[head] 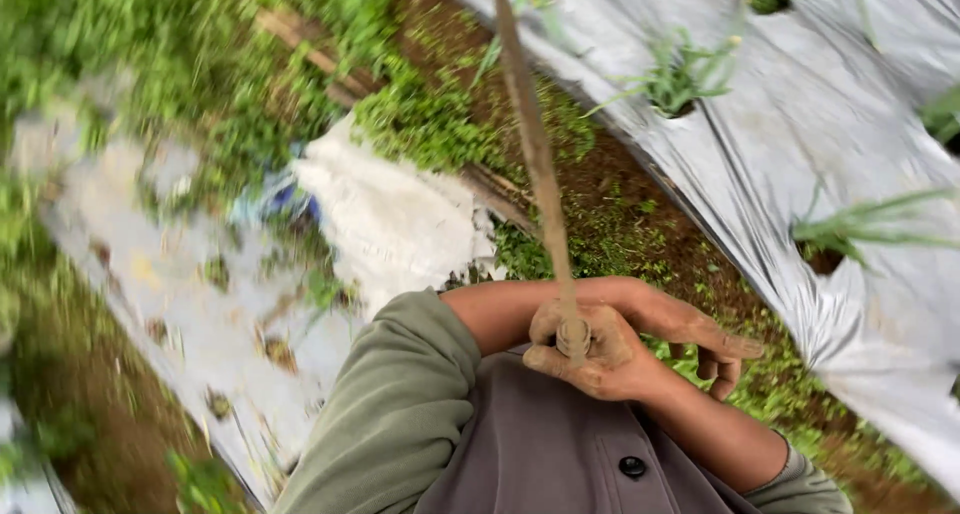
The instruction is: The person walks through a garden and uses a sickle to cut weeds and unwanted plants growing between rows of crops covered with plastic mulch. They gather the cut vegetation by hand and place it into a pile.
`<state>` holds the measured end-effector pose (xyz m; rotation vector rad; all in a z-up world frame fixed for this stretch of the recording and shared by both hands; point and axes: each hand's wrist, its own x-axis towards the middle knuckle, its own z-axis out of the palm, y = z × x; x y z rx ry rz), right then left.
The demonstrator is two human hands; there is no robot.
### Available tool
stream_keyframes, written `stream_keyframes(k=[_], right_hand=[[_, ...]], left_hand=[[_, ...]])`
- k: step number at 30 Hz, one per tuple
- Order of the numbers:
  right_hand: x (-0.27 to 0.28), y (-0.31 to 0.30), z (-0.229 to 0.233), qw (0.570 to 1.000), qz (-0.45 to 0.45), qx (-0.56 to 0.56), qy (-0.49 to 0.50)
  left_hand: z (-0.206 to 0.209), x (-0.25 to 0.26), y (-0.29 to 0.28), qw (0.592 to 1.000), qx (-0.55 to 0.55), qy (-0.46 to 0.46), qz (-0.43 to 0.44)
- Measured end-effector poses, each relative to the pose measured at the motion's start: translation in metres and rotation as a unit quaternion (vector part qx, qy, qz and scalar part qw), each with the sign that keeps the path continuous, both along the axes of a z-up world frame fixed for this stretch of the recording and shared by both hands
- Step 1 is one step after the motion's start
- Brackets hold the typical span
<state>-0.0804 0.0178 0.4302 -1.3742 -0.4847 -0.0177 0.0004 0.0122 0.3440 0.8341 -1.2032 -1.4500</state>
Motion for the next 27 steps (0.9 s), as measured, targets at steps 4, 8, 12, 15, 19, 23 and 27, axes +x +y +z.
stream_keyframes(k=[4, 8, 12, 15, 19, 23, 27], right_hand=[[-0.023, -0.012, -0.018, 0.992, 0.124, -0.026, 0.000], [-0.039, -0.022, -0.033, 0.966, 0.248, -0.039, 0.061], [-0.039, -0.046, -0.066, 0.952, 0.290, -0.081, 0.053], [-0.039, -0.054, -0.080, 0.963, 0.237, -0.127, 0.027], [-0.043, -0.051, -0.073, 0.954, 0.191, -0.226, 0.050], [-0.042, -0.049, -0.074, 0.939, 0.192, -0.266, 0.101], [-0.031, -0.034, -0.078, 0.936, 0.228, -0.259, 0.073]], left_hand=[[-0.019, -0.017, 0.018, 0.984, -0.014, 0.012, 0.175], [-0.044, -0.052, 0.046, 0.944, -0.028, 0.043, 0.325], [-0.067, -0.076, 0.104, 0.888, -0.038, 0.053, 0.456], [-0.078, -0.114, 0.186, 0.809, 0.112, -0.007, 0.578], [-0.082, -0.184, 0.234, 0.711, 0.202, -0.020, 0.674], [-0.096, -0.208, 0.227, 0.653, 0.238, -0.008, 0.719], [-0.080, -0.198, 0.225, 0.677, 0.204, -0.043, 0.706]])
